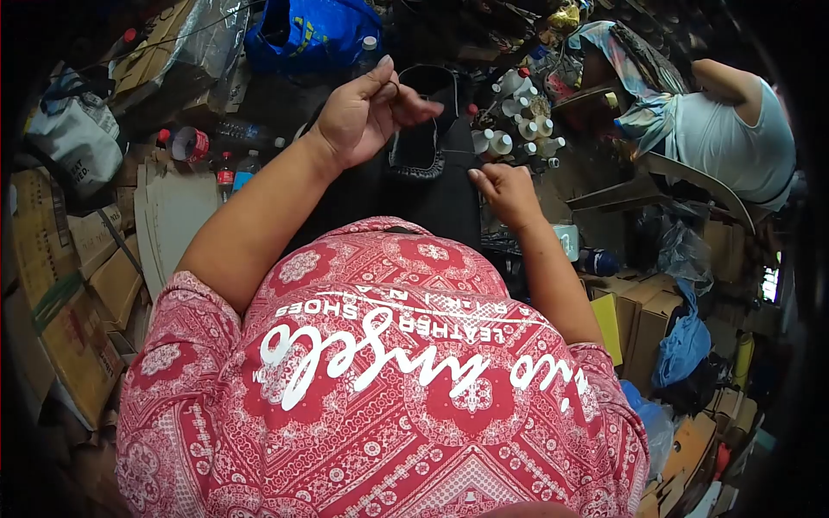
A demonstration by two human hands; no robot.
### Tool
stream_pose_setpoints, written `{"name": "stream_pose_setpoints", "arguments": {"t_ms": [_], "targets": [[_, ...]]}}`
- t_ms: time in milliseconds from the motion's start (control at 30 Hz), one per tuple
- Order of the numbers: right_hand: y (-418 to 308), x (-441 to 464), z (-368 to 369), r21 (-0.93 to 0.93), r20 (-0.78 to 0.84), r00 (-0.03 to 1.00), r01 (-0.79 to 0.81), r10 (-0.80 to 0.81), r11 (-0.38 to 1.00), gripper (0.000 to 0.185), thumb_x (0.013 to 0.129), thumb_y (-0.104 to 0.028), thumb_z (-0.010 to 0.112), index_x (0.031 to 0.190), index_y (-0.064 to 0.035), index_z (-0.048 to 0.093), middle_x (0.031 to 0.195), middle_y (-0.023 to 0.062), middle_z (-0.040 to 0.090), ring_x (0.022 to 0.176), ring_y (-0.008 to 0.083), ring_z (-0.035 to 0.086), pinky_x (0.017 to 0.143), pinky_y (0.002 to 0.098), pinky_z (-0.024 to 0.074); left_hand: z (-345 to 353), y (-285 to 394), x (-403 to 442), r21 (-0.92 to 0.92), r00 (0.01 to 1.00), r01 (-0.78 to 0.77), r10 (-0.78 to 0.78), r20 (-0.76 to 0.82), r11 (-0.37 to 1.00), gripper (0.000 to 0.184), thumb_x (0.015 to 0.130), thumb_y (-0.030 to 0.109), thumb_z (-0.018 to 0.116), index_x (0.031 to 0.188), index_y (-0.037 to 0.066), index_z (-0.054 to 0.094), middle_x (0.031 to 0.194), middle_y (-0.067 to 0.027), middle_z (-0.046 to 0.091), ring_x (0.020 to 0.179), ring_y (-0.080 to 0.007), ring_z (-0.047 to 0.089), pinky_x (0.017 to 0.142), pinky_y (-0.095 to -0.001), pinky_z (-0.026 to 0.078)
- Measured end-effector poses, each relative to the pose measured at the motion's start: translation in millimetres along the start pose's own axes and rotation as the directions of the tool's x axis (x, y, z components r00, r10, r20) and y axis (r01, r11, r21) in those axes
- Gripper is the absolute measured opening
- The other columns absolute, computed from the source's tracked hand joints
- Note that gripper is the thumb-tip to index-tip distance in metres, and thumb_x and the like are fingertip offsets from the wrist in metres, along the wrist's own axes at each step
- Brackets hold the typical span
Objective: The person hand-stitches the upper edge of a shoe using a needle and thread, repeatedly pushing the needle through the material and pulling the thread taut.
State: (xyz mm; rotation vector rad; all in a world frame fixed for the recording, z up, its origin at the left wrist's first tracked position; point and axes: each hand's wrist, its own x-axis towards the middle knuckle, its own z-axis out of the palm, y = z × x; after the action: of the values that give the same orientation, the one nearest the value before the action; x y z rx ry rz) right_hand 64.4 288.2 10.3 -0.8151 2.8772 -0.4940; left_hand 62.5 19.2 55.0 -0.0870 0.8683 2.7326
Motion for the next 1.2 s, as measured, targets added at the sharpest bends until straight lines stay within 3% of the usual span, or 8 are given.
{"name": "stream_pose_setpoints", "arguments": {"t_ms": [267,333,400,533,933,1000,1067,1200], "targets": [[36.5,-33.0,37.8,-0.141,-0.087,0.992,0.081,-0.094,0.987,0.029,0.089,-0.034,0.056,0.083,-0.0067,0.061,0.073,0.0051,0.061,0.065,0.0259,0.056,0.064,0.0389,0.0399,-71.3,16.9,4.5,0.053,0.996,0.070,-0.067,-0.054,0.996,0.040,0.098,0.037,0.042,0.065,0.013,0.042,0.058,-0.0012,0.046,0.049,-0.0139,0.041,0.073,-0.0396,0.047],[26.5,-36.6,38.7,0.739,0.032,0.957,-0.218,0.290,0.638,0.031,0.089,-0.036,0.059,0.099,-0.0071,0.065,0.068,-0.0003,0.053,0.061,0.0122,0.050,0.060,0.0277,0.0394,-62.2,42.0,-6.4,0.393,0.965,0.172,-0.074,-0.252,0.903,0.040,0.096,0.040,0.045,0.070,0.011,0.048,0.073,-0.0073,0.062,0.057,-0.0156,0.055,0.077,-0.0402,0.049],[29.3,-38.9,19.5,0.899,0.281,0.848,-0.396,0.449,0.186,0.046,0.092,-0.043,0.052,0.119,-0.0059,0.057,0.069,-0.0026,0.047,0.064,0.0036,0.043,0.058,0.0178,0.0349,-109.1,68.3,2.6,0.801,0.928,0.265,0.083,-0.363,0.537,0.039,0.094,0.039,0.050,0.083,0.003,0.060,0.091,-0.0116,0.067,0.087,-0.0187,0.064,0.082,-0.0342,0.050],[29.7,-37.5,21.5,0.932,0.285,0.840,-0.355,0.461,0.069,0.051,0.093,-0.046,0.050,0.121,-0.0036,0.055,0.069,-0.0029,0.047,0.062,0.0052,0.043,0.059,0.0182,0.0351,-47.0,55.2,11.8,0.987,0.917,-0.117,0.370,0.150,-0.111,0.034,0.085,0.035,0.061,0.091,0.001,0.067,0.090,-0.0137,0.066,0.086,-0.0228,0.063,0.076,-0.0330,0.048],[9.9,-58.3,3.4,0.941,0.339,0.739,-0.279,0.582,-0.193,0.050,0.092,-0.046,0.050,0.120,-0.0049,0.056,0.094,0.0043,0.058,0.083,0.0091,0.054,0.066,0.0195,0.0383,-20.1,-32.0,79.2,0.897,0.970,-0.212,-0.193,0.146,-0.388,0.048,0.070,0.043,0.073,0.090,0.000,0.066,0.079,-0.0111,0.067,0.075,-0.0285,0.064,0.074,-0.0359,0.049],[18.9,-51.3,0.2,0.950,0.300,0.755,-0.292,0.583,-0.110,0.046,0.092,-0.044,0.052,0.117,-0.0055,0.059,0.108,0.0068,0.058,0.098,0.0138,0.055,0.077,0.0242,0.0408,-51.1,-45.7,76.9,0.819,0.940,-0.020,-0.269,0.211,0.573,0.029,0.075,0.030,0.073,0.086,0.003,0.065,0.076,-0.0018,0.064,0.070,-0.0159,0.060,0.071,-0.0288,0.046],[2.1,-32.0,-19.5,0.818,-0.003,0.901,-0.248,0.435,0.520,0.043,0.091,-0.040,0.055,0.112,-0.0033,0.062,0.109,0.0081,0.058,0.102,0.0172,0.055,0.084,0.0292,0.0423,-42.8,-52.2,58.6,0.873,0.976,-0.082,-0.137,0.168,0.482,0.024,0.077,0.024,0.075,0.084,0.004,0.063,0.080,0.0014,0.056,0.079,-0.0104,0.053,0.077,-0.0246,0.042],[-33.7,7.3,-31.1,0.621,0.198,0.957,-0.291,0.214,0.728,0.039,0.087,-0.034,0.061,0.103,0.0013,0.065,0.091,0.0085,0.066,0.084,0.0204,0.062,0.075,0.0313,0.0479,-35.2,-42.8,62.6,0.924,0.914,-0.356,-0.155,0.376,0.140,0.031,0.073,0.027,0.077,0.086,0.003,0.061,0.099,-0.0067,0.052,0.096,-0.0173,0.051,0.086,-0.0274,0.040]]}}
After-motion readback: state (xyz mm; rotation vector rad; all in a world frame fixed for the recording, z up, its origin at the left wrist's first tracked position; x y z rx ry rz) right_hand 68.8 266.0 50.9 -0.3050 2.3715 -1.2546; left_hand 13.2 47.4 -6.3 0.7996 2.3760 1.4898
